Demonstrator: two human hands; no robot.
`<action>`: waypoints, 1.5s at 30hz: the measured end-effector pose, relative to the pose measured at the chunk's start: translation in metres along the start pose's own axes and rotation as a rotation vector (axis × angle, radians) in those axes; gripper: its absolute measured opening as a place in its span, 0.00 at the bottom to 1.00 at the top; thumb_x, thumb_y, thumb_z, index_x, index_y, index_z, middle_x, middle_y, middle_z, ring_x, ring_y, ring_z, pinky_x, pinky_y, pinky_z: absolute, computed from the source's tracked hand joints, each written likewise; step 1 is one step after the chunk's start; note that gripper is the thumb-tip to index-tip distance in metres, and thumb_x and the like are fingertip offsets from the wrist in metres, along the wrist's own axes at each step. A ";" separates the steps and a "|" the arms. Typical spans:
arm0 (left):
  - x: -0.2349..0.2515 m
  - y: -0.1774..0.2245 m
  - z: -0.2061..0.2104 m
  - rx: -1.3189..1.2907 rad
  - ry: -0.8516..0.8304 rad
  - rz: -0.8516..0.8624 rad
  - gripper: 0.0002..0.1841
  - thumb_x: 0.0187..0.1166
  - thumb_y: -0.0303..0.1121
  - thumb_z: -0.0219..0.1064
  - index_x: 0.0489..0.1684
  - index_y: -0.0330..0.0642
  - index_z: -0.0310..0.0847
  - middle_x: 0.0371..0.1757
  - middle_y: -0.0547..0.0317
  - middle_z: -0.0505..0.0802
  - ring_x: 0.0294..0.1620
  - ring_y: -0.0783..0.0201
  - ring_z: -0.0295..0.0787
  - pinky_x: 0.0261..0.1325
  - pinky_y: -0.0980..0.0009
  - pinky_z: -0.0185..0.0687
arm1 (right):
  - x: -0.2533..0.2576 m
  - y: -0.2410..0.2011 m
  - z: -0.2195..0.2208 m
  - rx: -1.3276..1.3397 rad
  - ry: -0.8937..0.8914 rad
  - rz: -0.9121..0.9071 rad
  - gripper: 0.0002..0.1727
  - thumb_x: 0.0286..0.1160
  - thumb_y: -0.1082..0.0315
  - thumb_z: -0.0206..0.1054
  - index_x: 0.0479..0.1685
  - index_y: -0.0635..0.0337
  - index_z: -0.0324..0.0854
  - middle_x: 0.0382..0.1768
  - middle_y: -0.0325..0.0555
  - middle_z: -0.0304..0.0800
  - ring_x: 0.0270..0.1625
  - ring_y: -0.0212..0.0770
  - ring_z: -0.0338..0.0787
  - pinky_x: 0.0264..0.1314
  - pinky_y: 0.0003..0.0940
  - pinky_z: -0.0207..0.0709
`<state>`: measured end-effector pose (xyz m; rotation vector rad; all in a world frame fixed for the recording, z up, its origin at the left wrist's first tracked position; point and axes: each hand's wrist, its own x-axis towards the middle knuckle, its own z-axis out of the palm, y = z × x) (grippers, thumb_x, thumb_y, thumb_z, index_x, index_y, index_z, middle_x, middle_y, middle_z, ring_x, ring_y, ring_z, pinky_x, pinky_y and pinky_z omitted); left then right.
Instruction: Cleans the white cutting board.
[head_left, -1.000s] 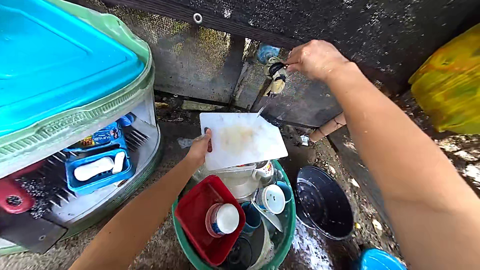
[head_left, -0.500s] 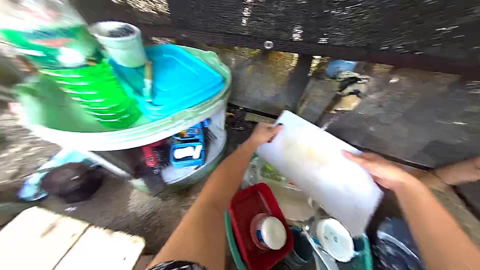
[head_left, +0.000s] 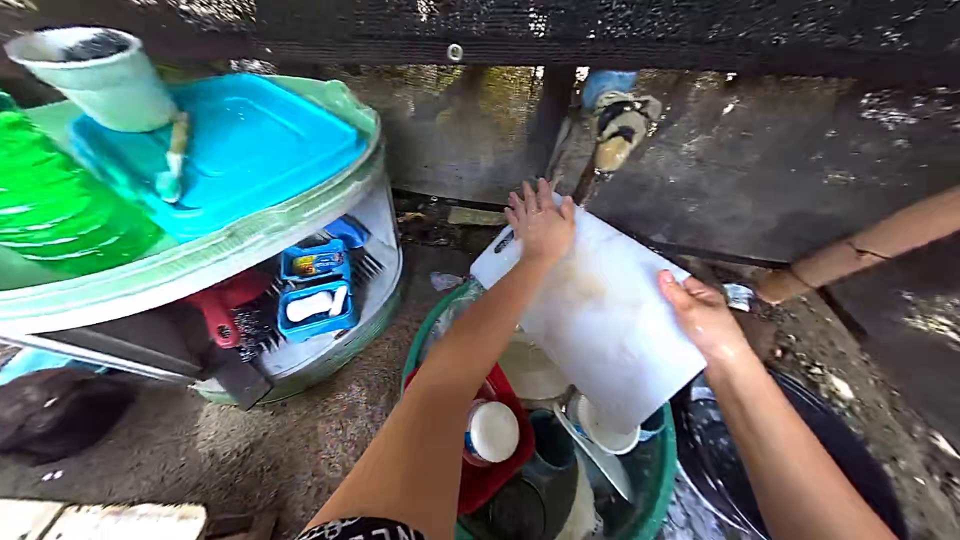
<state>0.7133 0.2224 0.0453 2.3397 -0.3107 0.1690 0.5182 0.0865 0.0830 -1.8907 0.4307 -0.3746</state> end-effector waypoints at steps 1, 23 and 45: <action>-0.009 0.008 0.002 -0.003 0.004 0.014 0.38 0.92 0.57 0.39 0.96 0.42 0.47 0.95 0.36 0.50 0.96 0.36 0.36 0.92 0.33 0.28 | 0.000 0.001 -0.001 0.006 0.007 -0.011 0.12 0.91 0.60 0.59 0.51 0.55 0.85 0.31 0.29 0.90 0.33 0.19 0.88 0.40 0.20 0.85; -0.008 0.011 -0.018 -0.139 -0.033 0.819 0.22 0.81 0.56 0.67 0.54 0.49 0.92 0.64 0.56 0.92 0.82 0.44 0.74 0.86 0.23 0.35 | -0.007 -0.007 0.006 0.020 -0.005 -0.108 0.12 0.89 0.56 0.62 0.46 0.51 0.85 0.28 0.29 0.91 0.27 0.20 0.87 0.31 0.20 0.84; -0.035 -0.051 0.015 -0.267 0.111 -0.208 0.37 0.92 0.56 0.33 0.98 0.44 0.40 0.97 0.41 0.41 0.97 0.39 0.31 0.94 0.40 0.32 | 0.003 0.007 0.022 0.072 0.163 -0.264 0.13 0.89 0.54 0.62 0.42 0.50 0.85 0.27 0.29 0.88 0.28 0.22 0.87 0.34 0.22 0.83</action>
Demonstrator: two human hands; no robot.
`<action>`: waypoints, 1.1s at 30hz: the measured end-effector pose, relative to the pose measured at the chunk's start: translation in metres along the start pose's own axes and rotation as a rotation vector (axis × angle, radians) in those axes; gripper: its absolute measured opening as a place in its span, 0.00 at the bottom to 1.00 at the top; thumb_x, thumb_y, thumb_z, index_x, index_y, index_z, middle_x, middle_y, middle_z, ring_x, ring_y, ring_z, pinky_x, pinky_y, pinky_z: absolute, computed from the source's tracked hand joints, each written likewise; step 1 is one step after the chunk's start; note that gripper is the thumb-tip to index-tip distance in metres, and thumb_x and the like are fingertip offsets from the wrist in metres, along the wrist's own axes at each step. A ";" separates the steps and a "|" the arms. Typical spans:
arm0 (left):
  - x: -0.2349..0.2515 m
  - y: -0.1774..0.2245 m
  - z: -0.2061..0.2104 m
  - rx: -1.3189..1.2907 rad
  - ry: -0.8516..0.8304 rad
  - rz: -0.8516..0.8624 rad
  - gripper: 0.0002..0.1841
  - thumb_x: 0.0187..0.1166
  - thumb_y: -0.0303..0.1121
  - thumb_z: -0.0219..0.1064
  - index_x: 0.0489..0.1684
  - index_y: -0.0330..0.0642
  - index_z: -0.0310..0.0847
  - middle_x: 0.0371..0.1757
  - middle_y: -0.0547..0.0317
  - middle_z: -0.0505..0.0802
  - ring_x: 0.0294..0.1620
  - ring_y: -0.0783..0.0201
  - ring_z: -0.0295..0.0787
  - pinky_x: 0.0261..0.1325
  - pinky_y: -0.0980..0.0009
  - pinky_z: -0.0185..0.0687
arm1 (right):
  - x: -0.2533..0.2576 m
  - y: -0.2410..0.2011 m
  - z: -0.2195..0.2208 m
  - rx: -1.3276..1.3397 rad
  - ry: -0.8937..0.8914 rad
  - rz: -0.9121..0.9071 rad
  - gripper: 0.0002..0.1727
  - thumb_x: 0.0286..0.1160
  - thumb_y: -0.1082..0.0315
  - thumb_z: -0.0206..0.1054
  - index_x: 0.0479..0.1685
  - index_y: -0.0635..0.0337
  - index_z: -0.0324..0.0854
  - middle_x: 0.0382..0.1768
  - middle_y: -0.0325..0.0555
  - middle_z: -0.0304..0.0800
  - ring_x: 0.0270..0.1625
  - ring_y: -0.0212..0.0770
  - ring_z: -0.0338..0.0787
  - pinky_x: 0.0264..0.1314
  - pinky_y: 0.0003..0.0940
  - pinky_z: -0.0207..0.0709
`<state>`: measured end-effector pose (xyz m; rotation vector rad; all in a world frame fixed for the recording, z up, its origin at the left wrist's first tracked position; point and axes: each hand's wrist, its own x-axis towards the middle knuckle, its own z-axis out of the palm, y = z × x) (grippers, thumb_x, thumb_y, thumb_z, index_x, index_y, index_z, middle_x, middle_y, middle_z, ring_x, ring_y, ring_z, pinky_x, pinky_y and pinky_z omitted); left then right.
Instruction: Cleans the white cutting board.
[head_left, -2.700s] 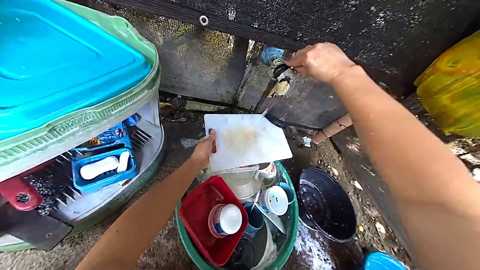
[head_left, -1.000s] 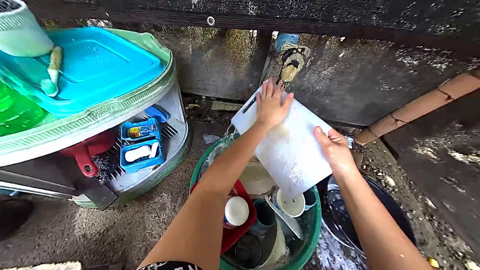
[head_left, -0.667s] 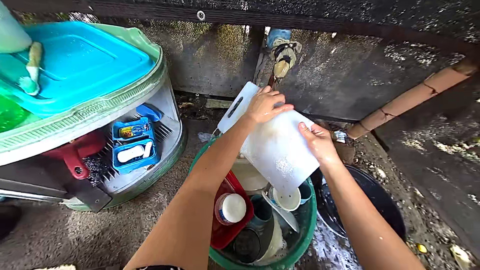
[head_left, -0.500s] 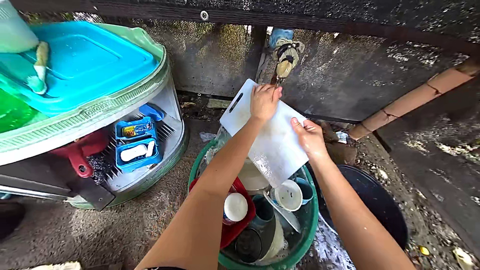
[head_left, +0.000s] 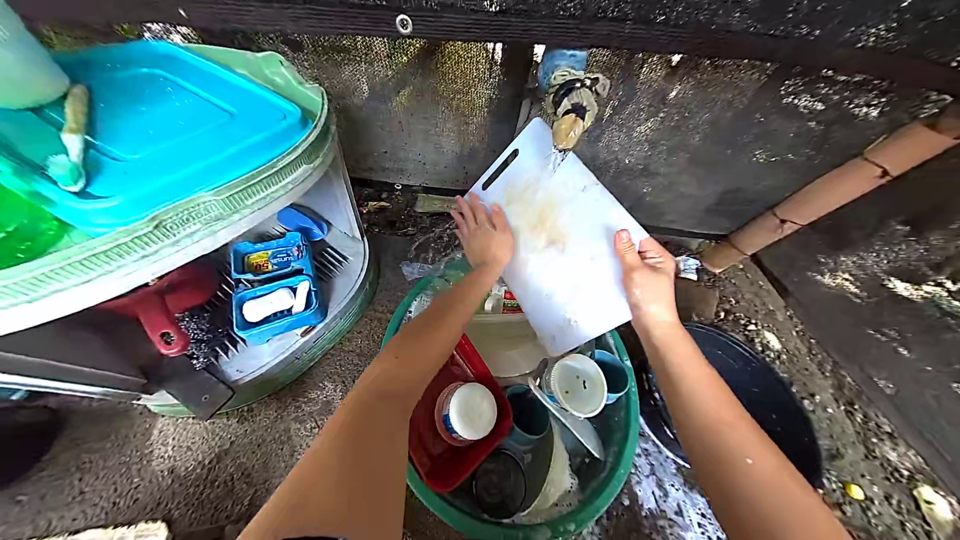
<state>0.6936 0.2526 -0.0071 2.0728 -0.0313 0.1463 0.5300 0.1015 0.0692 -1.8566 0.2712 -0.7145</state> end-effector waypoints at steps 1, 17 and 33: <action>-0.019 0.009 0.003 0.007 -0.011 0.058 0.38 0.92 0.56 0.34 0.97 0.42 0.40 0.97 0.40 0.41 0.97 0.39 0.30 0.95 0.41 0.31 | 0.003 0.002 0.007 0.034 0.010 -0.022 0.12 0.89 0.57 0.62 0.43 0.52 0.85 0.28 0.29 0.89 0.30 0.21 0.88 0.37 0.22 0.85; 0.012 0.016 -0.097 -0.350 0.092 0.022 0.29 0.89 0.45 0.62 0.78 0.30 0.69 0.59 0.36 0.91 0.63 0.46 0.90 0.72 0.48 0.81 | 0.051 0.035 0.114 0.482 0.017 0.488 0.26 0.92 0.48 0.54 0.70 0.61 0.76 0.52 0.50 0.91 0.53 0.41 0.92 0.58 0.43 0.88; 0.004 0.015 -0.099 -0.111 -0.357 -0.177 0.50 0.83 0.59 0.63 0.92 0.27 0.45 0.86 0.20 0.63 0.86 0.28 0.61 0.84 0.34 0.60 | 0.069 -0.021 0.089 -0.121 0.007 -0.016 0.14 0.85 0.60 0.64 0.43 0.64 0.87 0.32 0.44 0.87 0.35 0.32 0.85 0.46 0.35 0.81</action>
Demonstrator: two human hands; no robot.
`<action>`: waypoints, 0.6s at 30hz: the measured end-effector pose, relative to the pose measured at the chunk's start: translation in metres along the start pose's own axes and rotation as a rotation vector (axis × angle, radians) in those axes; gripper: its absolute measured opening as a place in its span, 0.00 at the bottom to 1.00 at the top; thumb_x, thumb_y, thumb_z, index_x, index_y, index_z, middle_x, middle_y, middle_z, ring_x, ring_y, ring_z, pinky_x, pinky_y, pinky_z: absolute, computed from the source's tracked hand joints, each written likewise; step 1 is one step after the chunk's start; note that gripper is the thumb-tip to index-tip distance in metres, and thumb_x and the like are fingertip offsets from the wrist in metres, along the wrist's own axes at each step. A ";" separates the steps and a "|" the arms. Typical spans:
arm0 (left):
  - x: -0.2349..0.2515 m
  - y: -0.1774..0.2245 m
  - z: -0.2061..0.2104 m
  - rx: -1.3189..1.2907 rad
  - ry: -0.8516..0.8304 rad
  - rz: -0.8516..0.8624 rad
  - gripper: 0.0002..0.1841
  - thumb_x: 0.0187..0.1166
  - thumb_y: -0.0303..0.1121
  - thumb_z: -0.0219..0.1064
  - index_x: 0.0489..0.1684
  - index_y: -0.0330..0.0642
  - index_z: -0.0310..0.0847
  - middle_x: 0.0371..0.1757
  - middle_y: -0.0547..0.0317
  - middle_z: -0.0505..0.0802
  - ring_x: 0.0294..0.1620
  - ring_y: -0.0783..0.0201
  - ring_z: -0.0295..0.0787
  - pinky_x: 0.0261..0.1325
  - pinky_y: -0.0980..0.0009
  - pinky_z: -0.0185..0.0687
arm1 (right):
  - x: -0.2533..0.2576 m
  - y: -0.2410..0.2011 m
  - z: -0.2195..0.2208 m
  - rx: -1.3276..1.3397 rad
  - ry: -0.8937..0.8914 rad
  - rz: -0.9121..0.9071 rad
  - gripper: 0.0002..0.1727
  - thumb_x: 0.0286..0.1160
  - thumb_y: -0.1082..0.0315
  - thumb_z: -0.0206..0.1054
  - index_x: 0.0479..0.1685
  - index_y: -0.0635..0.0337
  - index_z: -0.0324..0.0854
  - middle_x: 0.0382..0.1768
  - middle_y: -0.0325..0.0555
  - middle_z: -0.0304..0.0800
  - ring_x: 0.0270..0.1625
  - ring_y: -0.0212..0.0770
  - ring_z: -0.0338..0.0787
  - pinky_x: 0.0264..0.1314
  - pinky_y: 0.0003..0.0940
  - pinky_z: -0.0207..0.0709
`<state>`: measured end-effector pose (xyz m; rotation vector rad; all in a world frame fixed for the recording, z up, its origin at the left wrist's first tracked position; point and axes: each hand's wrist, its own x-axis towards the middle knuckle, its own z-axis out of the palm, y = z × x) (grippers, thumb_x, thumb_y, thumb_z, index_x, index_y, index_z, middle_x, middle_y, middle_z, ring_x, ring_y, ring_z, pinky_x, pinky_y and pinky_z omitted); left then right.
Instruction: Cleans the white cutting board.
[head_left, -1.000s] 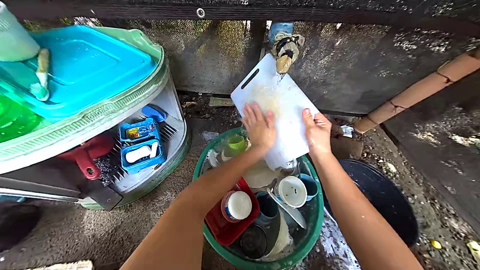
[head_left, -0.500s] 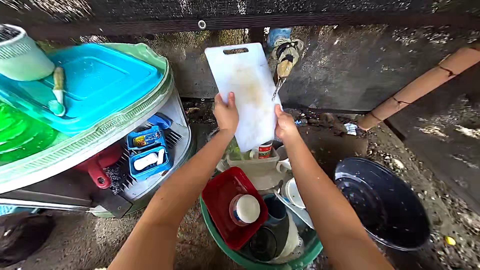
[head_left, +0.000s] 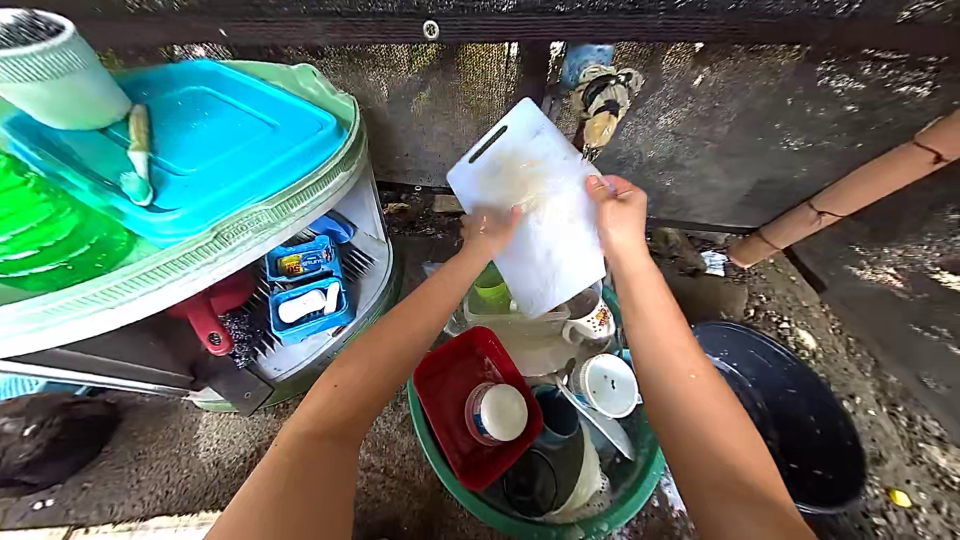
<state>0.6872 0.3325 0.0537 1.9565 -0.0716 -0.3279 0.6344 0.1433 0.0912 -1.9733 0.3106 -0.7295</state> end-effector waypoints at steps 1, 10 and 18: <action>-0.003 0.006 0.002 -0.113 -0.099 -0.026 0.49 0.83 0.64 0.59 0.92 0.32 0.49 0.87 0.26 0.64 0.87 0.32 0.61 0.83 0.35 0.62 | -0.006 -0.009 -0.001 -0.124 -0.027 -0.074 0.15 0.85 0.60 0.64 0.47 0.65 0.87 0.36 0.49 0.90 0.40 0.38 0.88 0.51 0.43 0.81; 0.004 -0.007 -0.018 -0.831 -0.170 -0.170 0.20 0.88 0.37 0.52 0.73 0.38 0.70 0.54 0.45 0.90 0.49 0.54 0.90 0.51 0.54 0.89 | -0.047 -0.015 0.033 -0.102 -0.764 -0.123 0.31 0.78 0.56 0.73 0.76 0.64 0.78 0.72 0.59 0.82 0.70 0.51 0.85 0.73 0.50 0.80; -0.004 -0.049 -0.034 -0.708 -0.159 -0.157 0.31 0.92 0.56 0.49 0.76 0.39 0.72 0.57 0.43 0.91 0.55 0.53 0.92 0.60 0.52 0.88 | 0.043 -0.006 0.056 0.935 0.006 0.697 0.15 0.96 0.55 0.48 0.42 0.51 0.72 0.27 0.34 0.81 0.23 0.26 0.81 0.25 0.19 0.78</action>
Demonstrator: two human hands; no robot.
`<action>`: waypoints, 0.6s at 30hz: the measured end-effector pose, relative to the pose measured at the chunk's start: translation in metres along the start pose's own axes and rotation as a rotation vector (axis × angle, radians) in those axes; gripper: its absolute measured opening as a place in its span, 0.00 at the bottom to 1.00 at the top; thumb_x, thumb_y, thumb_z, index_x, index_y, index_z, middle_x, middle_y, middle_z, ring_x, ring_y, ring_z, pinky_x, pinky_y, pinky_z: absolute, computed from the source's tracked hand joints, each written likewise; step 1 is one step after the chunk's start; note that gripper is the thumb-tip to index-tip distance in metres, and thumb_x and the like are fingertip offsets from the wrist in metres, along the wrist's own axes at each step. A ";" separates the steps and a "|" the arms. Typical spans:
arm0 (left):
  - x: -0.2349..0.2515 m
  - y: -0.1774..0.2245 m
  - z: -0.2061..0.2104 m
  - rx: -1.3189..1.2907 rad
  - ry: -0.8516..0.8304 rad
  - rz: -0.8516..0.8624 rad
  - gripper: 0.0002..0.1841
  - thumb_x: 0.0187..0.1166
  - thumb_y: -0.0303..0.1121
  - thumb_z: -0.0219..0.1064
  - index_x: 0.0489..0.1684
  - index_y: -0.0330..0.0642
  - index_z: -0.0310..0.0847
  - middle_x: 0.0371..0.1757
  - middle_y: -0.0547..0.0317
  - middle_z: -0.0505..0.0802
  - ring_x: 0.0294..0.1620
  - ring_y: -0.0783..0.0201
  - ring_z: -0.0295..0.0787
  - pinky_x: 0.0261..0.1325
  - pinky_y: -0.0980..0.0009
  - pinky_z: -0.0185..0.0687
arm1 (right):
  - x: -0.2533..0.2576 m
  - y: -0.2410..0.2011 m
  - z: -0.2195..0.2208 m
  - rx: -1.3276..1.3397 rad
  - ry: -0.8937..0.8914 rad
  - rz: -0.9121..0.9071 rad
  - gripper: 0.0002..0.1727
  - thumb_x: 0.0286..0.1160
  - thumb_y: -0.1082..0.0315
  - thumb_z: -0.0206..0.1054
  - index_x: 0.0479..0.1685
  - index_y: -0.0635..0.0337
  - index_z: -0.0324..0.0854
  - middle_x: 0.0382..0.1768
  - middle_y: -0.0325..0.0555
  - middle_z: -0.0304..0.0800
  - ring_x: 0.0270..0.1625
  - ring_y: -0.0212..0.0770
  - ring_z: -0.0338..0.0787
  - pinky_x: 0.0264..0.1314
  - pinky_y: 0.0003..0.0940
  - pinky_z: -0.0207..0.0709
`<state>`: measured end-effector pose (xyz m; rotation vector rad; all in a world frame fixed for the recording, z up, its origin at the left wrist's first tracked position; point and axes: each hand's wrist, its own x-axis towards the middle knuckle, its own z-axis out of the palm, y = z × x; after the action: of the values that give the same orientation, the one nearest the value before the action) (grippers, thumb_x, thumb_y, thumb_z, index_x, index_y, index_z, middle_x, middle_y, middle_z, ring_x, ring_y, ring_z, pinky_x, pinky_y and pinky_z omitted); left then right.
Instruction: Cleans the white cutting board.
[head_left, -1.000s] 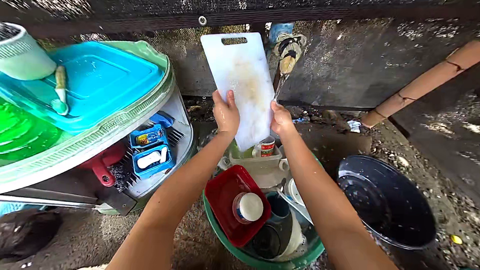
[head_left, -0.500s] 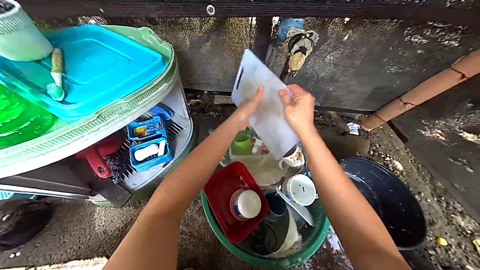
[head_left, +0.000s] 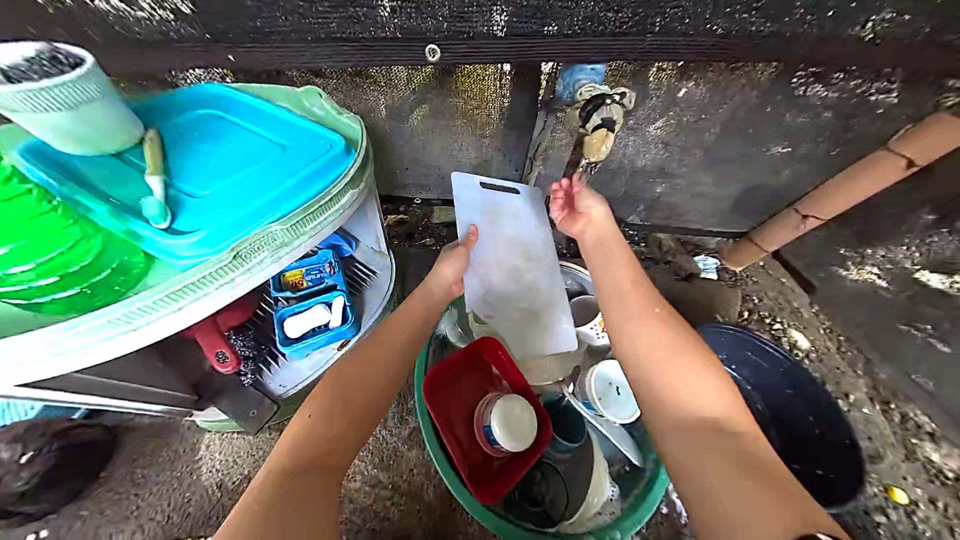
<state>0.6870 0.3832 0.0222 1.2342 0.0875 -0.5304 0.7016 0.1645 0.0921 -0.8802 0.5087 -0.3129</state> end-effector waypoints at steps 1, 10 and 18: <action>0.000 -0.002 0.001 -0.006 0.005 -0.008 0.31 0.91 0.57 0.48 0.76 0.39 0.72 0.56 0.43 0.92 0.55 0.53 0.92 0.59 0.52 0.89 | 0.003 -0.006 0.006 0.007 -0.038 0.008 0.19 0.96 0.51 0.44 0.34 0.47 0.68 0.20 0.31 0.75 0.16 0.23 0.73 0.16 0.16 0.68; 0.006 -0.024 0.001 -0.096 0.022 0.045 0.35 0.90 0.62 0.44 0.77 0.40 0.73 0.57 0.44 0.92 0.56 0.53 0.92 0.60 0.50 0.89 | -0.022 -0.030 0.020 -1.088 -0.294 -0.367 0.16 0.90 0.72 0.49 0.65 0.59 0.79 0.27 0.43 0.78 0.23 0.36 0.78 0.26 0.32 0.75; 0.004 -0.036 0.029 0.428 0.222 0.207 0.30 0.92 0.52 0.53 0.69 0.30 0.76 0.57 0.33 0.89 0.59 0.43 0.89 0.66 0.43 0.82 | -0.087 -0.017 -0.072 -1.067 -0.148 -0.123 0.25 0.92 0.52 0.56 0.79 0.57 0.69 0.57 0.54 0.89 0.54 0.43 0.92 0.57 0.44 0.88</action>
<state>0.6691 0.3475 -0.0007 1.6971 0.0331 -0.2331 0.5891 0.1476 0.0930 -1.9585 0.4727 -0.0610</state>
